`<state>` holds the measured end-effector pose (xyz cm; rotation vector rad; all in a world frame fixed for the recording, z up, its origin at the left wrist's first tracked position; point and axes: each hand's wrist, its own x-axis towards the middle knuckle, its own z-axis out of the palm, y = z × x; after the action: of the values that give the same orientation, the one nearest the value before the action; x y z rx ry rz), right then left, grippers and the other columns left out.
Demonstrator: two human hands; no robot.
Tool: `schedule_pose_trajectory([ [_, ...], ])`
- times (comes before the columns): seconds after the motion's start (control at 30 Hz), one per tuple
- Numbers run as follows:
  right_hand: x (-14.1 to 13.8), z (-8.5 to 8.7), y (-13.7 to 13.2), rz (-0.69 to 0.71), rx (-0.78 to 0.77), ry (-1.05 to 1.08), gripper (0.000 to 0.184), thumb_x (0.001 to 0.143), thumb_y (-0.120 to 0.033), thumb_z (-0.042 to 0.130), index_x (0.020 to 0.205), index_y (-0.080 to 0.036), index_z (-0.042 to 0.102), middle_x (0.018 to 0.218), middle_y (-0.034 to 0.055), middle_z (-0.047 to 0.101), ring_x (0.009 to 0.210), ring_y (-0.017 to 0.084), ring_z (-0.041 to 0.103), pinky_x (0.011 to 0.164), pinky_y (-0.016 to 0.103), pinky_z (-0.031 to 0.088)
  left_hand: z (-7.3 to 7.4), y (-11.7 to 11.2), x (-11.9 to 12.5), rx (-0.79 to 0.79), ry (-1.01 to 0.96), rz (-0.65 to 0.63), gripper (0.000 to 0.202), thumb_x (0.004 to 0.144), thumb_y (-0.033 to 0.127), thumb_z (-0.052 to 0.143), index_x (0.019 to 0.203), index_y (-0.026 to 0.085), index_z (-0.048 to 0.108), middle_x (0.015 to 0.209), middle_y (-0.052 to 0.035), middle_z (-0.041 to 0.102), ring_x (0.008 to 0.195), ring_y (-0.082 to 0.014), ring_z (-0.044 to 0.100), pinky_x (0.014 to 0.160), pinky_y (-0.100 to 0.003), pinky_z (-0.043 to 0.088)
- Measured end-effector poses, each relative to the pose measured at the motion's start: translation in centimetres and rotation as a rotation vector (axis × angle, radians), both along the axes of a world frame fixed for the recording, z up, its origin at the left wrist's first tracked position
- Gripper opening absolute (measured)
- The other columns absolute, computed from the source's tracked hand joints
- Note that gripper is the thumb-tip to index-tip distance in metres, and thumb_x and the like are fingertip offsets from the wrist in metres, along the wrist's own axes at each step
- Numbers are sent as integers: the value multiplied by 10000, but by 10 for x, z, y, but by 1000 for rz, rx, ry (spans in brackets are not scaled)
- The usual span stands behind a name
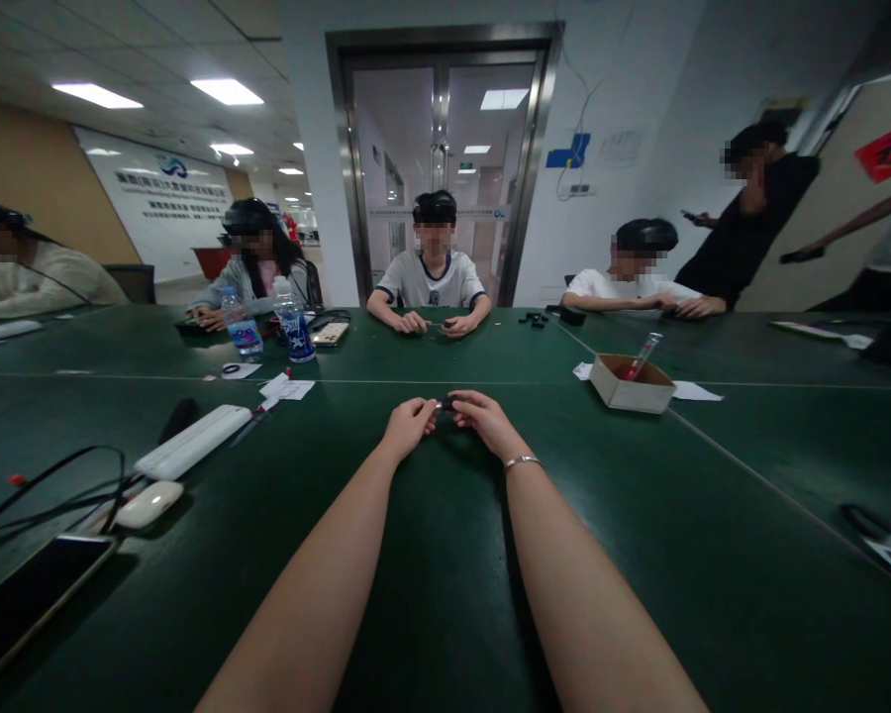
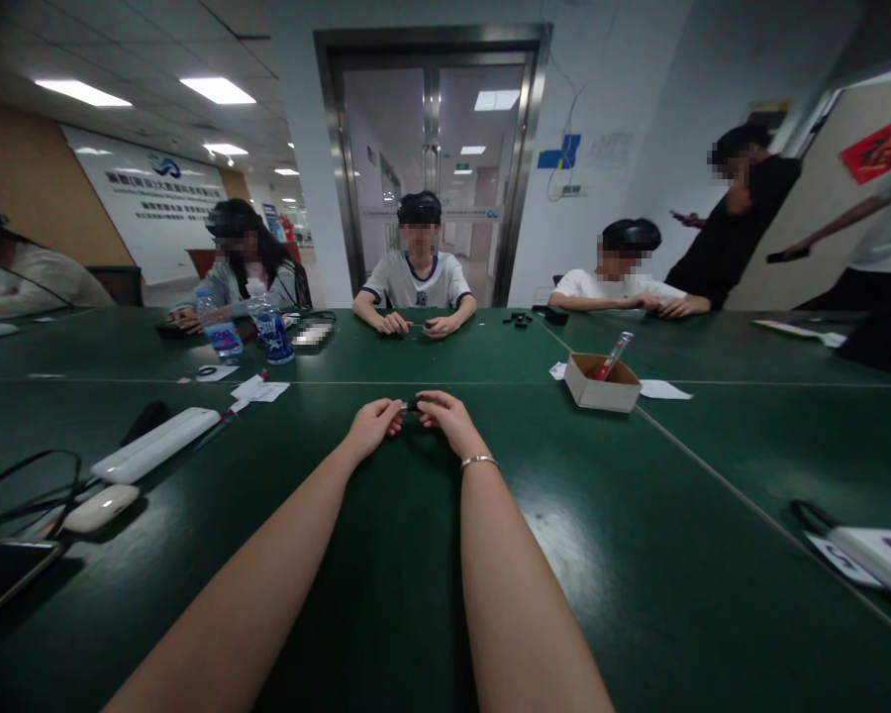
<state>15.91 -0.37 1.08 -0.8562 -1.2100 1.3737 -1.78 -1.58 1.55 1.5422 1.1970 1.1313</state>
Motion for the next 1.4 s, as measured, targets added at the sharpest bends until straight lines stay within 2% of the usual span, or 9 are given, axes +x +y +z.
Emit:
schedule_pose_trajectory([
  [0.53, -1, 6, -6, 35, 26, -39, 356, 625, -273, 810, 954, -178, 714, 851, 38, 691, 642, 112, 589, 575, 216, 480, 0, -2, -4, 17, 56, 61, 463, 861, 560, 477, 757, 139, 639, 629, -22, 587, 520, -109, 516, 502, -229, 406],
  [0.87, -1, 10, -10, 71, 40, -64, 405, 591, -270, 828, 966, -183, 702, 738, -2, 626, 690, 133, 578, 608, 236, 451, 1, -1, -7, 16, 134, 119, 572, 848, 640, 445, 638, 145, 640, 537, -26, 583, 448, -111, 490, 493, -246, 385],
  [1.07, 1, 9, -9, 102, 62, -74, 443, 575, -246, 830, 993, -202, 689, 833, 9, 624, 757, 140, 572, 639, 238, 447, 6, -6, -8, -1, 161, 119, 600, 849, 656, 428, 609, 148, 639, 523, -29, 577, 445, -117, 489, 508, -255, 389],
  [1.4, 2, 6, -8, 119, 85, -81, 436, 573, -206, 817, 992, -204, 695, 895, 29, 642, 789, 151, 575, 650, 244, 449, 4, -1, -11, -32, 181, 98, 599, 836, 669, 428, 590, 156, 614, 515, -21, 553, 460, -123, 484, 507, -254, 376],
])
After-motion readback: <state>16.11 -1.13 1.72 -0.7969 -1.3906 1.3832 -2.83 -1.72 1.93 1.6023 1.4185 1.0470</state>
